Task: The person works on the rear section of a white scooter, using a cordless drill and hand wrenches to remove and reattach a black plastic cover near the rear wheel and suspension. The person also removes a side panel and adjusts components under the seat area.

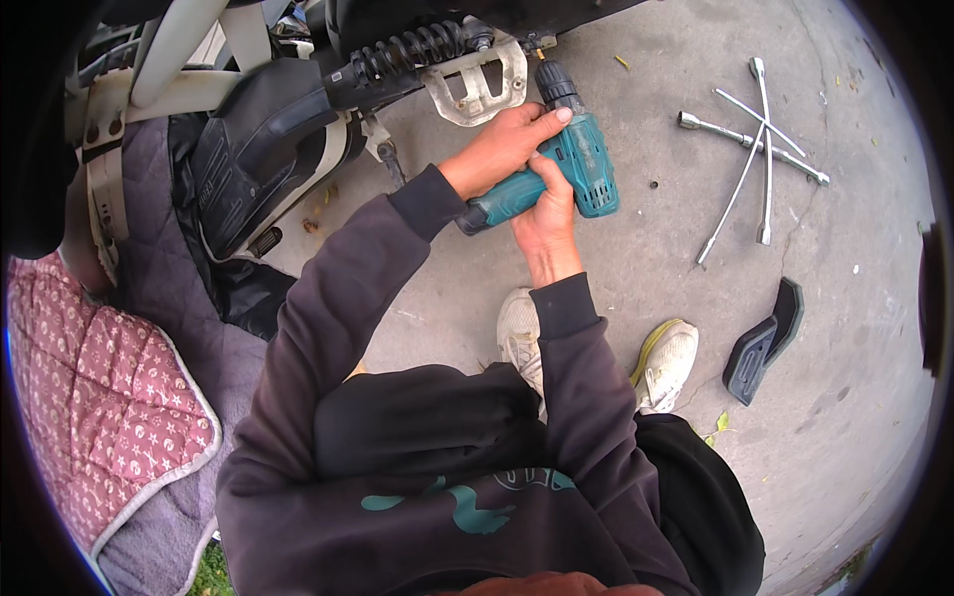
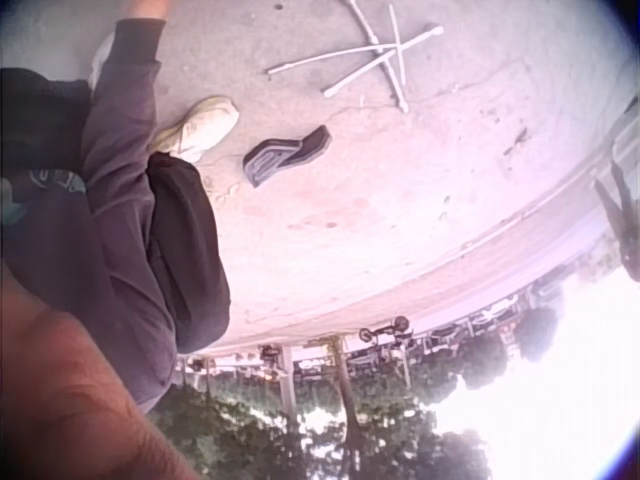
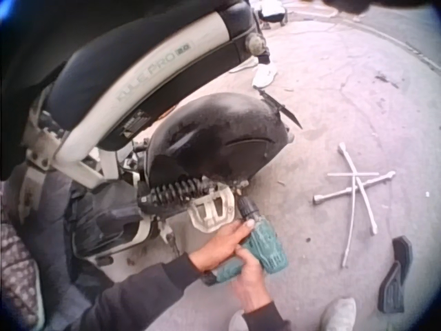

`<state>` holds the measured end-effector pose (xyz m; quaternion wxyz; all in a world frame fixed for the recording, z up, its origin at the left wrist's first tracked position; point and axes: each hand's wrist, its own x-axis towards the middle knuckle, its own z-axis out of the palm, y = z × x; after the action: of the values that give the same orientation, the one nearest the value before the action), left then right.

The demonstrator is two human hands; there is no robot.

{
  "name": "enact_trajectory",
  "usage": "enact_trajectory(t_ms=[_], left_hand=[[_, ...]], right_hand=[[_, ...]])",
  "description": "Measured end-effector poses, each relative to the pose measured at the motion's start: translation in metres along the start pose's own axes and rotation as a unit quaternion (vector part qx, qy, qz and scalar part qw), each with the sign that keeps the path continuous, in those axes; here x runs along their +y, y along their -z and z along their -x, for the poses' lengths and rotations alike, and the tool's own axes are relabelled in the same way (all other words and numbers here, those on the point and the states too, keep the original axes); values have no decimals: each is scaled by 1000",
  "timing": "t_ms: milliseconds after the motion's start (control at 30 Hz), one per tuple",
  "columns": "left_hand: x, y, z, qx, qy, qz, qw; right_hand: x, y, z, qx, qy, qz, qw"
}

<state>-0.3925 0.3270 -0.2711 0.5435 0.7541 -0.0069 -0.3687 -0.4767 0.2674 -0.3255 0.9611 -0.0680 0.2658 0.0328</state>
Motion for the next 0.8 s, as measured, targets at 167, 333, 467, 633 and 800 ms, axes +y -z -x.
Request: enact_trajectory(t_ms=[167, 333, 467, 633, 800], left_hand=[[3, 4, -2, 17, 26, -132, 991], [2, 8, 2, 16, 18, -121, 992], [1, 7, 25, 15, 2, -191, 981], [10, 3, 69, 72, 15, -431, 900], [0, 3, 72, 80, 15, -392, 916]], right_hand=[[3, 17, -13, -31, -83, -93, 992], [5, 14, -12, -11, -54, -50, 997], [3, -13, 2, 27, 53, 58, 997], [-3, -16, 2, 27, -4, -31, 999], [-3, -14, 0, 31, 7, -44, 999]])
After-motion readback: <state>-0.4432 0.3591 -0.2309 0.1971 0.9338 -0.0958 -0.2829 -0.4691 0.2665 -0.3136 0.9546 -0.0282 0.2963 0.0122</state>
